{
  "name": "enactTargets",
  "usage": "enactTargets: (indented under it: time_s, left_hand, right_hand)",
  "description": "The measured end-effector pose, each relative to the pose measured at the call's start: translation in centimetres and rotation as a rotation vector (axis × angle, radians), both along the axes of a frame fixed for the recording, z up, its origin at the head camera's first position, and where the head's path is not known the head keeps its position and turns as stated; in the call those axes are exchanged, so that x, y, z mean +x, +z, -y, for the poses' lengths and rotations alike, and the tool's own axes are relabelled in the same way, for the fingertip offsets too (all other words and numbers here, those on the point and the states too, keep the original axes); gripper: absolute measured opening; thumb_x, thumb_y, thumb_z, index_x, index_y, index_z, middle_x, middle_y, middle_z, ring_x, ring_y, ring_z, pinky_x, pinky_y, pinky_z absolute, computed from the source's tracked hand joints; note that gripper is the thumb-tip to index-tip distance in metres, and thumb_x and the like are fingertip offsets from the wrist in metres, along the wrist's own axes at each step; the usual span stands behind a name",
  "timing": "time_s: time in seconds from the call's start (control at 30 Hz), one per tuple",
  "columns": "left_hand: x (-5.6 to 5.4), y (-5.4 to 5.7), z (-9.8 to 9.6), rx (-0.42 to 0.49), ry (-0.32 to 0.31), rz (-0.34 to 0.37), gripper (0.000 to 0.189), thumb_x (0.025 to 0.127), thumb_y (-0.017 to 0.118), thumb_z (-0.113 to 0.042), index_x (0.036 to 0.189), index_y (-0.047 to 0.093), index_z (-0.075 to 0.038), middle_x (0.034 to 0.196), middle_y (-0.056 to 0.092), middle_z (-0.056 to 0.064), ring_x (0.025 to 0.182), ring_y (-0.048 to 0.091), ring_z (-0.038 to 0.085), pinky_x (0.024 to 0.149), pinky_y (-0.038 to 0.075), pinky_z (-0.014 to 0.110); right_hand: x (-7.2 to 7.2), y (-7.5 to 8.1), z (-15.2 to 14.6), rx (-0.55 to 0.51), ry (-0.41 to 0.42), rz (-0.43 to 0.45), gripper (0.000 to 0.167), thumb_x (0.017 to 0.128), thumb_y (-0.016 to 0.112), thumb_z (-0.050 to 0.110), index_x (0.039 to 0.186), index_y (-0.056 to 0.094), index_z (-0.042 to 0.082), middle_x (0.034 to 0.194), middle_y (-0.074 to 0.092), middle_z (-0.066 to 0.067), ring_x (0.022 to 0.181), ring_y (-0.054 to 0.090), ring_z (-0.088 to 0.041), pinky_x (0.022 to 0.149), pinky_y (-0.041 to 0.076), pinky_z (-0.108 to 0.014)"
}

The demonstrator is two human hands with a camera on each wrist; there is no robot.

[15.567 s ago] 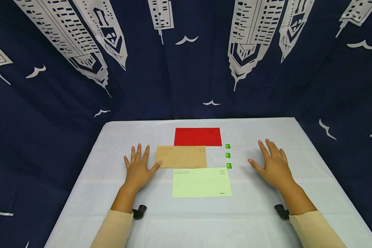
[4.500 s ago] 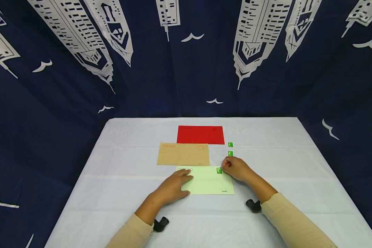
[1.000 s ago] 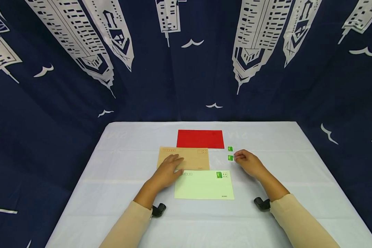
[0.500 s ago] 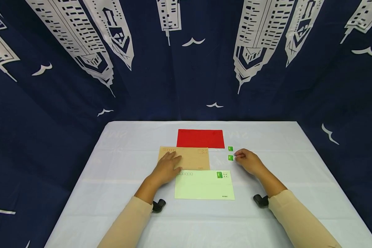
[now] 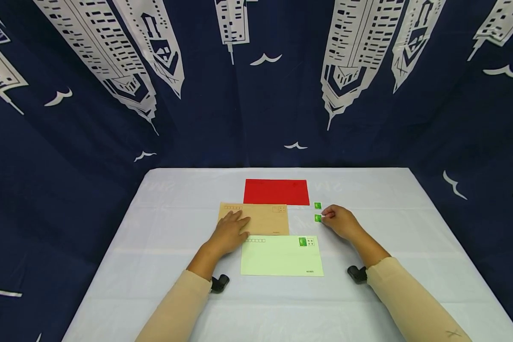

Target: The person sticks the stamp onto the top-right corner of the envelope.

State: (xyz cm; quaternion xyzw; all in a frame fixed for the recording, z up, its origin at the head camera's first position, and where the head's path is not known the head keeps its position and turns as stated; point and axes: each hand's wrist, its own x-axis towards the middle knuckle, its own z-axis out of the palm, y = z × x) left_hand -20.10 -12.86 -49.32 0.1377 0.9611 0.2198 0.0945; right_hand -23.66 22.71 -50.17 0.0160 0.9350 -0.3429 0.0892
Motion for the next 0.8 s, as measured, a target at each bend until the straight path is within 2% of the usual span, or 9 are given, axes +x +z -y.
enactTargets:
  time_s: [0.27, 0.8]
  left_hand:
    - [-0.18, -0.47, 0.11, -0.009, -0.005, 0.011, 0.052, 0.099, 0.062, -0.028, 0.148, 0.053, -0.013, 0.163, 0.036, 0.015, 0.155, 0.023, 0.040, 0.124, 0.022, 0.062]
    - [-0.03, -0.07, 0.09, -0.013, -0.017, 0.001, 0.051, 0.099, 0.062, -0.025, 0.147, 0.054, -0.012, 0.162, 0.037, 0.016, 0.154, 0.026, 0.041, 0.124, 0.024, 0.062]
  right_hand:
    - [-0.30, -0.29, 0.15, 0.009, -0.013, -0.001, 0.020, 0.095, 0.066, 0.016, 0.108, 0.062, 0.002, 0.093, 0.061, -0.009, 0.087, 0.055, -0.022, 0.077, 0.045, -0.031]
    - [-0.54, -0.13, 0.35, -0.001, -0.025, -0.001, 0.014, 0.096, 0.063, 0.014, 0.102, 0.061, 0.002, 0.088, 0.060, -0.009, 0.082, 0.054, -0.021, 0.070, 0.043, -0.028]
